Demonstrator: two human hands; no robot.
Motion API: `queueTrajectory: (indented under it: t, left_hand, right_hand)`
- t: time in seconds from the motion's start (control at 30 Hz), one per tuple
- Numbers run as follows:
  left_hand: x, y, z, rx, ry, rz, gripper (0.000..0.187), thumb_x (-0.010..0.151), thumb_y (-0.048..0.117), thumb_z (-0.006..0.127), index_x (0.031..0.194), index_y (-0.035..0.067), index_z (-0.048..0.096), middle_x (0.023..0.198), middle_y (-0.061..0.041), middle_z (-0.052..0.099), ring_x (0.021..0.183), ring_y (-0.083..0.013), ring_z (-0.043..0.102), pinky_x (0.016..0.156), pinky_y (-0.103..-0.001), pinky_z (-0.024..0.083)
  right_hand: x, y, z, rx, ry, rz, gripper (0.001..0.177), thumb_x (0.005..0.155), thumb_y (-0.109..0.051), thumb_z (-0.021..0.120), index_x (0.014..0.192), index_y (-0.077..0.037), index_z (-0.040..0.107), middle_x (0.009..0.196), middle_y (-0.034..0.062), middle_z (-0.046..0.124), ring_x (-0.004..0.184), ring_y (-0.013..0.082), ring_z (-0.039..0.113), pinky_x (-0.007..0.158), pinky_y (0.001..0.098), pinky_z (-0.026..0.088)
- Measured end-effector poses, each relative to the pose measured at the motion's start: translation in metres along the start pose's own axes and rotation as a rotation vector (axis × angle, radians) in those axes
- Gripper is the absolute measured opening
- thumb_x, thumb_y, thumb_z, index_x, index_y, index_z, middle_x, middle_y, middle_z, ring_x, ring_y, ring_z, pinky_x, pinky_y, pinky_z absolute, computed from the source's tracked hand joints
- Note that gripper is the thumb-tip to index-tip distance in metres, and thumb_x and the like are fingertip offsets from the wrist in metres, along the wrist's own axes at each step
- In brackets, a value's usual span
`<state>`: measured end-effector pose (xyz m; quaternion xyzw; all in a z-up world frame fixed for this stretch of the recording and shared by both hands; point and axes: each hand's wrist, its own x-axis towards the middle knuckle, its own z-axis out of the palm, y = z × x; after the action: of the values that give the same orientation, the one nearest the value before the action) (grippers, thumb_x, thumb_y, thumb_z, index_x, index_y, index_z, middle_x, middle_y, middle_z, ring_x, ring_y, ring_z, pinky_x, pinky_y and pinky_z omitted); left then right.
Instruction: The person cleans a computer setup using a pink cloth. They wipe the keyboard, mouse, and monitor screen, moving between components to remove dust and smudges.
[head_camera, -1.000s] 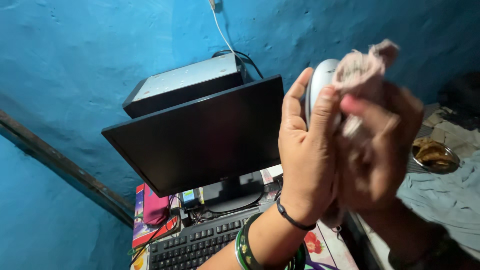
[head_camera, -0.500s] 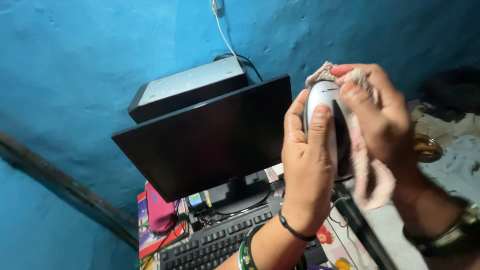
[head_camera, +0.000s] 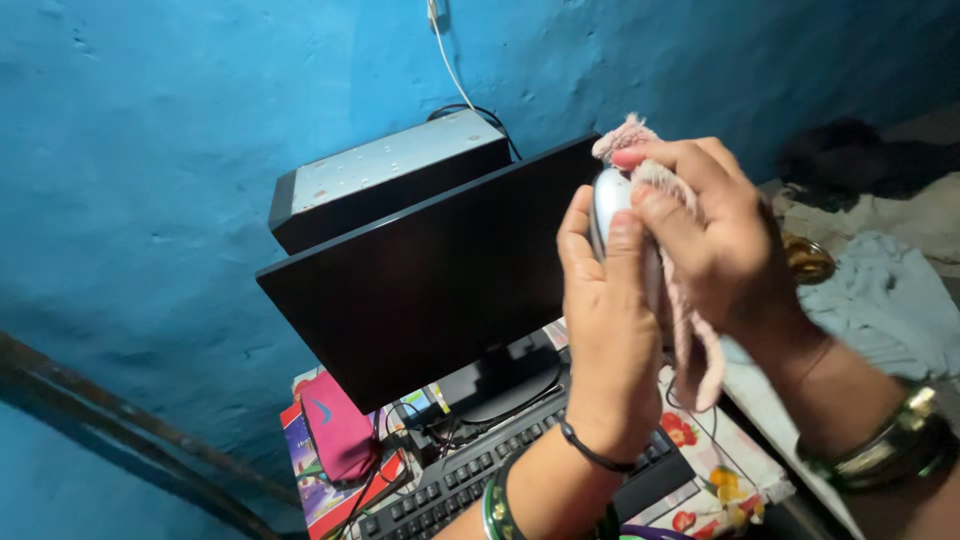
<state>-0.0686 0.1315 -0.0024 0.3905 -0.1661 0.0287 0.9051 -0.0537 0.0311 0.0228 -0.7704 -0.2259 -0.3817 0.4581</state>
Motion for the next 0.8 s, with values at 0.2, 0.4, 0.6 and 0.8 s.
queueTrajectory:
  t: [0.2, 0.4, 0.6, 0.8]
  left_hand:
    - [-0.012, 0.023, -0.017, 0.027, 0.003, -0.069, 0.057, 0.105, 0.032, 0.052, 0.153, 0.008, 0.034, 0.128, -0.013, 0.060, 0.107, -0.0148, 0.059, 0.089, -0.028, 0.050]
    - [-0.007, 0.047, -0.031, -0.062, -0.018, 0.012, 0.057, 0.106, 0.035, 0.049, 0.153, 0.007, 0.032, 0.127, -0.012, 0.059, 0.110, -0.0145, 0.060, 0.094, -0.028, 0.051]
    - [-0.012, 0.047, -0.034, 0.003, -0.069, -0.042, 0.053, 0.107, 0.033, 0.048, 0.151, 0.008, 0.035, 0.126, -0.008, 0.061, 0.110, -0.0100, 0.060, 0.095, -0.025, 0.050]
    - [-0.004, 0.039, -0.039, 0.000, -0.087, 0.042, 0.048, 0.111, 0.033, 0.047, 0.147, 0.001, 0.047, 0.125, -0.009, 0.062, 0.108, -0.0120, 0.060, 0.095, -0.026, 0.050]
  right_hand:
    - [-0.021, -0.028, 0.023, -0.096, 0.063, -0.103, 0.037, 0.109, -0.026, 0.047, 0.133, -0.001, 0.057, 0.130, 0.0175, 0.058, 0.120, 0.0295, 0.060, 0.106, 0.0371, 0.046]
    - [-0.055, -0.046, 0.055, -0.302, 0.155, -0.362, 0.043, 0.109, -0.034, 0.045, 0.141, -0.005, 0.050, 0.138, 0.0218, 0.048, 0.129, 0.0364, 0.049, 0.114, 0.0442, 0.040]
    - [-0.023, -0.049, 0.040, -0.083, 0.083, -0.034, 0.035, 0.111, -0.025, 0.052, 0.140, -0.005, 0.058, 0.135, 0.0162, 0.059, 0.116, 0.0203, 0.061, 0.100, 0.0293, 0.050]
    - [-0.013, -0.067, 0.035, 0.786, 0.133, 0.627, 0.044, 0.105, -0.027, 0.046, 0.145, -0.009, 0.049, 0.126, 0.0080, 0.063, 0.109, 0.0129, 0.062, 0.092, 0.0271, 0.051]
